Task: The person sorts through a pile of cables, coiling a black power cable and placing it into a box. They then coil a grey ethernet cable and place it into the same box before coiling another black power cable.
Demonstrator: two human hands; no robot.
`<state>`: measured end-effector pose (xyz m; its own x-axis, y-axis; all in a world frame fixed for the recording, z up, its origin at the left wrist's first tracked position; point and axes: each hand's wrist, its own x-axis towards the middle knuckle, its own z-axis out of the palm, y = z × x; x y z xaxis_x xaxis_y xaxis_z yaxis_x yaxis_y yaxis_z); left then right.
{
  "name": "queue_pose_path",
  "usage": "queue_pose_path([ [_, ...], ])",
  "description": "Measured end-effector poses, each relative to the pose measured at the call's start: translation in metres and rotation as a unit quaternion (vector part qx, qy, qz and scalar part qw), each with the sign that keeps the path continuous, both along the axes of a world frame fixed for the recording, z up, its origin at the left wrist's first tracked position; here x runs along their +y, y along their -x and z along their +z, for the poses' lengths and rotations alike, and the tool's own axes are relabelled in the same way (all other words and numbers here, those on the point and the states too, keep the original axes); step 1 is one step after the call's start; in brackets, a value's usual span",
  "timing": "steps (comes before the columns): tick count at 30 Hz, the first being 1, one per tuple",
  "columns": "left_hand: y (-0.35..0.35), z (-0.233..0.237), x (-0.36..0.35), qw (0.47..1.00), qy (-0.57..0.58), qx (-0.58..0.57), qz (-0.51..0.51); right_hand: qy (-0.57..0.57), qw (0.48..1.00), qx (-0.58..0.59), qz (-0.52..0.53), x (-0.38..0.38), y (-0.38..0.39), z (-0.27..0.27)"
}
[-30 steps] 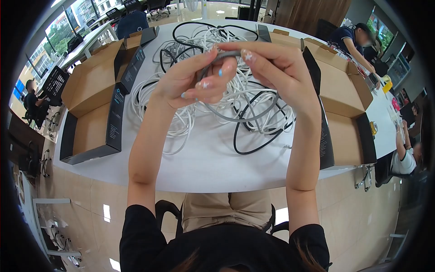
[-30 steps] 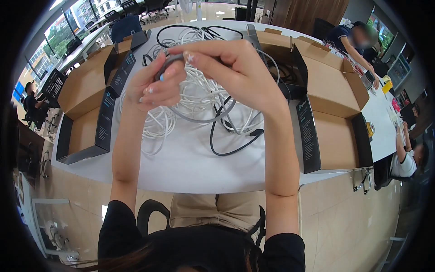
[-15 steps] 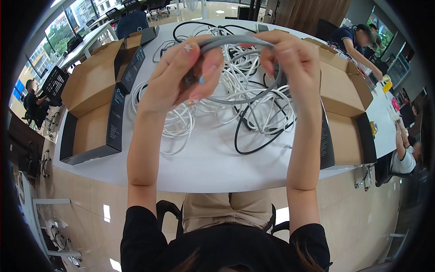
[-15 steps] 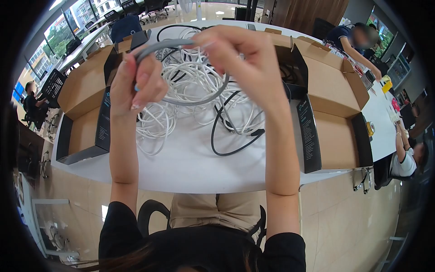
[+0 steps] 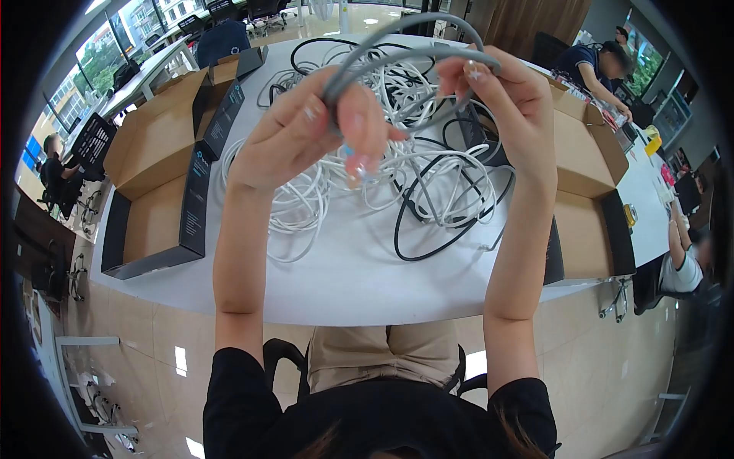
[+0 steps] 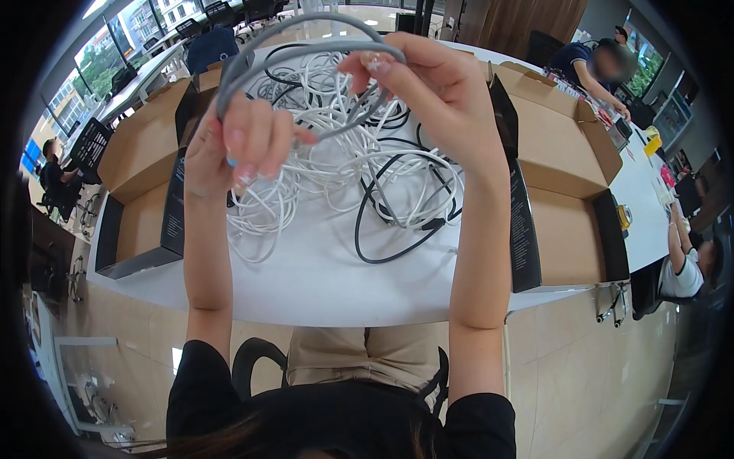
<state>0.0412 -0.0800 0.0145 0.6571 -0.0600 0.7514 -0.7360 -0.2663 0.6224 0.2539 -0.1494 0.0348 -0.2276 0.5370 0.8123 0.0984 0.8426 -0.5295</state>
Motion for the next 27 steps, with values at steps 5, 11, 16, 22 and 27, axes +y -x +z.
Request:
queue_pose_path([
  [5,0.009,-0.001,0.009,1.000,-0.007,0.028,-0.008,-0.002,0.998,0.000,-0.063,-0.001,0.006,-0.001],
  [11,0.016,0.013,-0.007,0.977,0.080,0.159,0.117,-0.095,0.956,-0.066,-0.268,0.002,0.021,-0.004],
  [16,0.003,0.010,-0.027,0.966,-0.008,0.091,0.244,-0.164,0.866,-0.163,-0.444,0.004,0.030,-0.009],
  [22,-0.007,0.004,-0.035,0.903,-0.014,0.064,0.425,-0.167,0.857,-0.139,-0.466,0.015,0.033,-0.018],
  [27,-0.006,0.009,-0.031,0.913,0.023,0.069,0.400,-0.101,0.908,-0.150,-0.378,0.006,0.028,-0.010],
])
